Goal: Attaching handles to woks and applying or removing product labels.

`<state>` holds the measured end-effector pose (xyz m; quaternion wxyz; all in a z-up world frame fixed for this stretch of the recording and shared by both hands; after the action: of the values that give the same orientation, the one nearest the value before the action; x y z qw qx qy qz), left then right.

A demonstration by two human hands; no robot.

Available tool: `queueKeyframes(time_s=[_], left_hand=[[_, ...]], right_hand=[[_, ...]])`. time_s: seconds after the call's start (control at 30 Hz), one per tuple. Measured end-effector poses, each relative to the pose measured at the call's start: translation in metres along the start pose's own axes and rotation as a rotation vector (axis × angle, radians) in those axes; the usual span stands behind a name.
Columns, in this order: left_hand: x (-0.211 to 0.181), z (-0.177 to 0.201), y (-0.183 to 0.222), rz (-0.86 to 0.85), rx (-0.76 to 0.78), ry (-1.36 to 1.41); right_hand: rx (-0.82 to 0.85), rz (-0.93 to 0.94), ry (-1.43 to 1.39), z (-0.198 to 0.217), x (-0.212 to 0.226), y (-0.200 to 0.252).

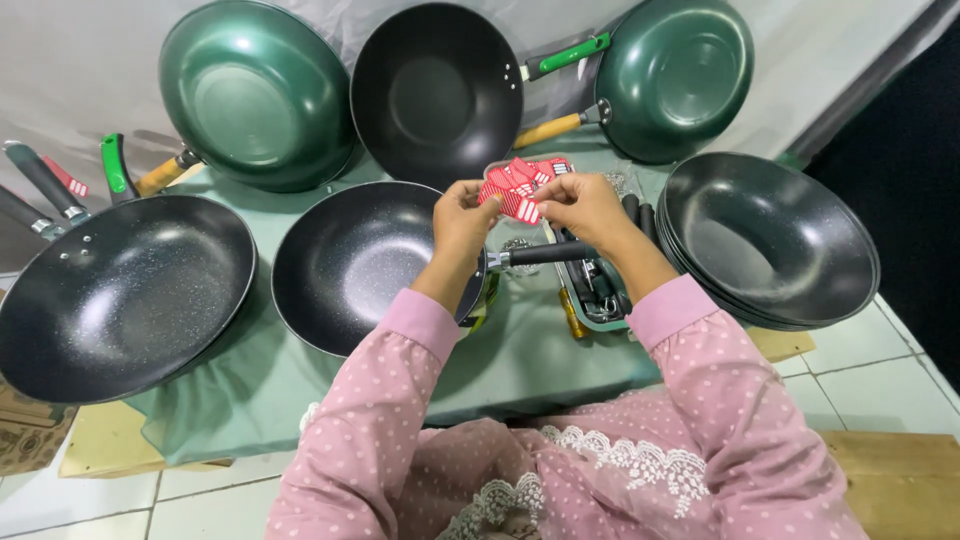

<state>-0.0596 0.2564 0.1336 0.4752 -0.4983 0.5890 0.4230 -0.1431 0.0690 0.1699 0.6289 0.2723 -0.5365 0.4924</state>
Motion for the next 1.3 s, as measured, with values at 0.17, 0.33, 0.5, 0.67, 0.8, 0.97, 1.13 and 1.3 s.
queueKeyframes(time_s=[0.17,0.33,0.5,0.67,0.8,0.97,1.13,1.3], left_hand=[[-0.006,0.010,0.026,-0.010,0.050,-0.093],[-0.019,0.037,0.038,-0.097,0.053,-0.239],[-0.021,0.059,0.043,-0.142,0.065,-0.351],[-0.024,0.066,0.052,-0.114,0.081,-0.392],[-0.022,0.066,0.053,-0.131,0.081,-0.466],[-0.040,0.056,0.064,-0.168,0.111,-0.533],[-0.050,0.052,0.071,-0.226,0.184,-0.596],[-0.049,0.050,0.072,-0.293,0.223,-0.578]], right_hand=[[-0.017,0.031,0.024,0.001,0.011,0.019],[-0.005,0.044,0.030,-0.002,0.018,0.036],[0.042,-0.022,-0.049,-0.011,0.025,0.041],[0.096,-0.015,-0.074,-0.032,0.012,0.038],[0.170,-0.073,-0.133,-0.049,0.017,0.047],[0.231,-0.103,-0.198,-0.065,0.017,0.042],[0.236,-0.111,-0.202,-0.068,0.018,0.041],[0.232,-0.123,-0.174,-0.069,0.016,0.041]])
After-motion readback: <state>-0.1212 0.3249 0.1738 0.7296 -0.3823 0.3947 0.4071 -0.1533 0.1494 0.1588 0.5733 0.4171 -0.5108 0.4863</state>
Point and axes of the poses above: each hand's wrist, its own y-axis away from the middle knuckle, its own z-axis out of the back of the hand, x = y × z, the point moved 6 cm from there along -y, towards the middle knuckle, and after that the axes turned 6 degrees about -x, right-handed, at the moved point
